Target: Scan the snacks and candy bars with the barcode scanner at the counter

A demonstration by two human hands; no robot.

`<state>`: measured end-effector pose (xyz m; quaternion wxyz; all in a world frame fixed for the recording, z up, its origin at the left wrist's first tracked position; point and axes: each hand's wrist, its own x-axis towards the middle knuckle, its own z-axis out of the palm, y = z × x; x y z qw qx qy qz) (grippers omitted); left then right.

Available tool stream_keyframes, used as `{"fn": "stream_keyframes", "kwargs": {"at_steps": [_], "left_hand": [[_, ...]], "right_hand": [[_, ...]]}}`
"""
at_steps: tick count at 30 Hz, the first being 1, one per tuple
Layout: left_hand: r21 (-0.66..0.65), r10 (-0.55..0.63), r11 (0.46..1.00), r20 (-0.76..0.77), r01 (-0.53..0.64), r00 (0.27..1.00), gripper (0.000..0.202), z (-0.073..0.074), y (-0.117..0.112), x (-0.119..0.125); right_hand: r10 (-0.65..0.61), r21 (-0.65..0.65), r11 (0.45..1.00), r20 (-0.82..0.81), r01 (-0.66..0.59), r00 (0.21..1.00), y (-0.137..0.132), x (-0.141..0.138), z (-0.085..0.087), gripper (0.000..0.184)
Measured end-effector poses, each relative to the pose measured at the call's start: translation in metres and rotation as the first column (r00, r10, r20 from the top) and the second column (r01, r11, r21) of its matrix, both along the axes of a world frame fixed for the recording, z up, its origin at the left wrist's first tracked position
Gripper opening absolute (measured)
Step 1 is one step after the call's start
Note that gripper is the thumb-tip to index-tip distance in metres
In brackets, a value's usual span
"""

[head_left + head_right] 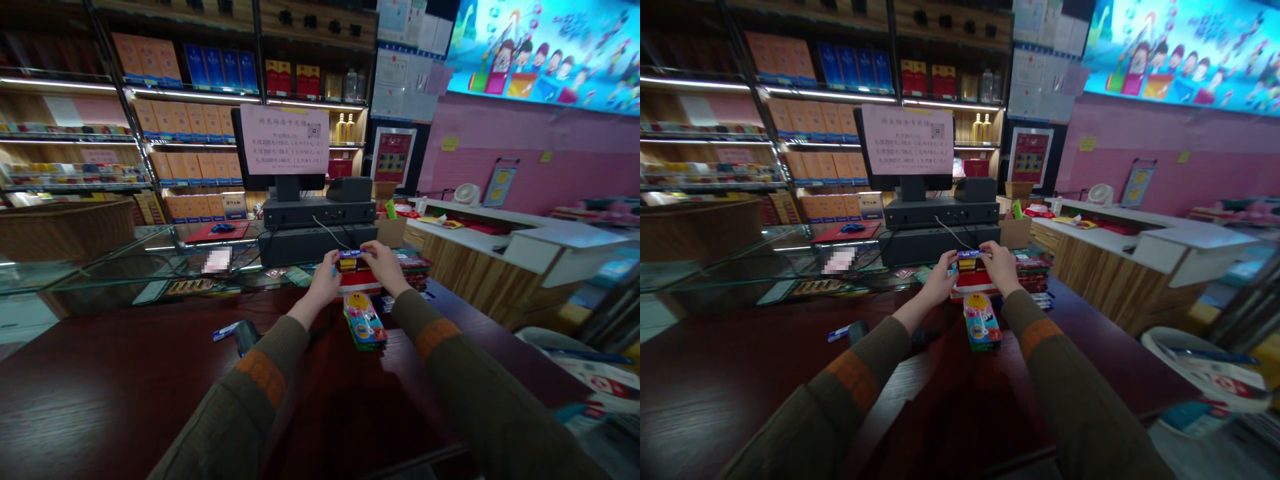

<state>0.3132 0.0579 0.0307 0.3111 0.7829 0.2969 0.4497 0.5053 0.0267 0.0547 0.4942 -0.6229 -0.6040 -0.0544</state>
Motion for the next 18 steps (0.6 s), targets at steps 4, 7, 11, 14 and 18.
{"fn": "stream_keyframes", "kwargs": {"at_steps": [4,7,11,14,18], "left_hand": [[0.001,0.042,0.999,-0.049,-0.042,0.998,0.067,0.0039,0.0056,0.0055],[-0.010,0.068,0.998,-0.098,-0.070,0.993,0.066,0.0065,0.0057,0.0065],[0.022,0.120,0.993,-0.141,-0.118,0.983,0.063,0.0052,0.0039,0.0060],[0.046,0.137,0.990,-0.158,-0.132,0.978,0.062,0.0025,0.0028,0.0060],[0.060,0.155,0.987,-0.186,-0.146,0.970,0.062,0.0025,0.0005,0.0060]], "right_hand": [[-0.001,-0.015,1.000,0.034,0.001,0.999,0.0071,0.0064,0.0003,0.018],[-0.027,-0.059,0.998,0.087,0.032,0.996,0.0093,0.0085,0.0000,0.021],[-0.065,-0.135,0.987,0.165,0.088,0.984,0.0108,0.0076,0.0003,0.023],[-0.086,-0.170,0.978,0.205,0.122,0.975,0.0115,0.0058,0.0009,0.025],[-0.114,-0.198,0.966,0.243,0.165,0.963,0.0121,0.0037,0.0015,0.030]]}}
